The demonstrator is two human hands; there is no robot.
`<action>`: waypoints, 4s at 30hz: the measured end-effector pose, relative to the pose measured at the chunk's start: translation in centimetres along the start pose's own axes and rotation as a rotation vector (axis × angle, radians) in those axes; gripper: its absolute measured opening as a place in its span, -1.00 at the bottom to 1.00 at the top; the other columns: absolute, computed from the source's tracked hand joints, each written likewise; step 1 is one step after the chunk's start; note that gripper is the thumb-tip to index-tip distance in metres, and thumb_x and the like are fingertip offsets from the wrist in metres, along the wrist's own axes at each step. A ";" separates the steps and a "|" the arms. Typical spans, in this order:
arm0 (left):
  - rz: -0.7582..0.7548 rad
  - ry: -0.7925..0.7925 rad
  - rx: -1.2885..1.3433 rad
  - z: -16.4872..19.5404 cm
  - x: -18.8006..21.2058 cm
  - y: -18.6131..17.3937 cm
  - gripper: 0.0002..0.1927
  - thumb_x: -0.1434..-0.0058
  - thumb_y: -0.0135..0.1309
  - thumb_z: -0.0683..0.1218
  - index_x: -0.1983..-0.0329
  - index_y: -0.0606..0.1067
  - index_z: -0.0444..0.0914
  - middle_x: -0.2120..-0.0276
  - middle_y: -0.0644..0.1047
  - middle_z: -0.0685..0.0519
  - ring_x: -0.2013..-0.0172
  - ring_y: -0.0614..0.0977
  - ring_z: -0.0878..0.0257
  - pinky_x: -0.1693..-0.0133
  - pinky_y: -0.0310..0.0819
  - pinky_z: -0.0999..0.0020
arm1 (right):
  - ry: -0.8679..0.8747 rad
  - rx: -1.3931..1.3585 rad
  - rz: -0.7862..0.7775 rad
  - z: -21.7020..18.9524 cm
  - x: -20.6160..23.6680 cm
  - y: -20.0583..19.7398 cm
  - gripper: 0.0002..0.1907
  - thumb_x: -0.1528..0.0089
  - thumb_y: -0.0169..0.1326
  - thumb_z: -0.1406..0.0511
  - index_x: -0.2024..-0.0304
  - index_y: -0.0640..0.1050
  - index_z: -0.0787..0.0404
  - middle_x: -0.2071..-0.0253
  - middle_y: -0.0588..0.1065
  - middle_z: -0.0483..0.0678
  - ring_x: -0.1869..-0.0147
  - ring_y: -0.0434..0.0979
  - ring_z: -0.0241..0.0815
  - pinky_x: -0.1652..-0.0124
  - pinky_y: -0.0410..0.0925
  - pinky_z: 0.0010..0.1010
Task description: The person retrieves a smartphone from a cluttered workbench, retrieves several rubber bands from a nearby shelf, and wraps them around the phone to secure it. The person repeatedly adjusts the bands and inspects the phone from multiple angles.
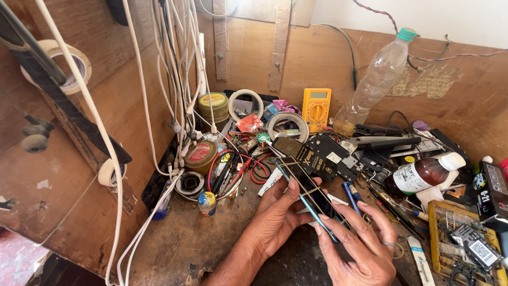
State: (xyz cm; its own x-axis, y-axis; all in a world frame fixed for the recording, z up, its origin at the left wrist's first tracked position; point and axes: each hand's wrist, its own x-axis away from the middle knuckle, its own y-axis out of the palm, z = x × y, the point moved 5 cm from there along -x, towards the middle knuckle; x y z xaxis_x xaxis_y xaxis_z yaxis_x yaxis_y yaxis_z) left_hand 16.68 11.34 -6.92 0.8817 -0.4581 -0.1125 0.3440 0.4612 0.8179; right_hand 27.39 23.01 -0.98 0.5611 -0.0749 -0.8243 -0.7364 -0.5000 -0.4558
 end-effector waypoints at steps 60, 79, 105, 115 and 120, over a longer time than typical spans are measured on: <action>-0.031 0.009 -0.028 -0.4 0.3 -0.4 -0.45 -0.29 0.13 0.12 -0.28 0.39 -0.17 -0.14 0.57 -0.05 -0.07 0.61 0.14 0.03 0.63 0.10 | -0.003 -0.021 0.020 -1.7 -1.2 0.2 -0.67 0.00 0.39 0.35 0.16 0.71 0.07 -0.01 0.61 -0.17 -0.28 0.41 -0.04 -0.18 0.30 -0.30; -0.203 -0.068 0.130 0.7 1.1 2.2 -0.19 -0.23 0.06 0.29 -0.41 0.25 -0.23 -0.29 0.45 -0.18 -0.23 0.54 -0.07 -0.25 0.44 -0.10 | 0.846 -0.684 0.039 5.8 2.5 0.8 -0.50 -0.37 -0.05 0.13 -0.17 0.54 0.38 -0.14 0.59 0.20 -0.22 0.62 0.00 -0.12 0.41 -0.25; -0.094 -0.034 -0.003 0.0 0.5 0.9 -0.40 -0.25 0.11 0.17 -0.24 0.39 -0.25 -0.20 0.52 -0.06 -0.17 0.54 0.05 -0.17 0.49 -0.13 | 0.759 -0.637 -0.432 5.4 0.3 2.6 -0.13 0.08 0.40 0.39 -0.29 0.38 0.29 -0.08 0.60 0.14 -0.15 0.62 -0.15 -0.09 0.44 -0.32; 0.055 -0.168 -0.206 3.7 0.5 -0.5 -0.09 -0.26 -0.38 0.49 -0.27 0.41 -0.29 -0.13 0.50 -0.15 -0.07 0.61 0.08 -0.13 0.51 0.01 | 0.628 -0.794 -0.474 6.1 -0.9 -0.9 0.00 0.10 0.48 0.44 -0.36 0.31 0.25 -0.21 0.49 0.18 -0.11 0.61 -0.05 -0.01 0.50 -0.24; -0.128 -0.400 -0.531 7.8 -0.7 -0.5 0.09 -0.30 -0.49 0.58 -0.32 0.45 -0.42 -0.05 0.62 -0.12 0.28 0.48 0.25 0.19 0.36 0.26 | 0.338 -0.708 -0.738 5.5 -2.9 -3.6 0.08 0.14 0.49 0.45 -0.37 0.25 0.20 -0.25 0.45 0.13 -0.36 0.45 -0.10 -0.29 0.24 -0.25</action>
State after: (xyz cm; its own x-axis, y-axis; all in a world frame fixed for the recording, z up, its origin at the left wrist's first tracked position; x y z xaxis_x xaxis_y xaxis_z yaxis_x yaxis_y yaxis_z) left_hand 13.32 5.49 -2.80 0.6716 -0.7326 0.1108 0.6398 0.6488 0.4119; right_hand 26.36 29.82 1.22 0.9326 0.2692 -0.2404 0.1520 -0.8971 -0.4148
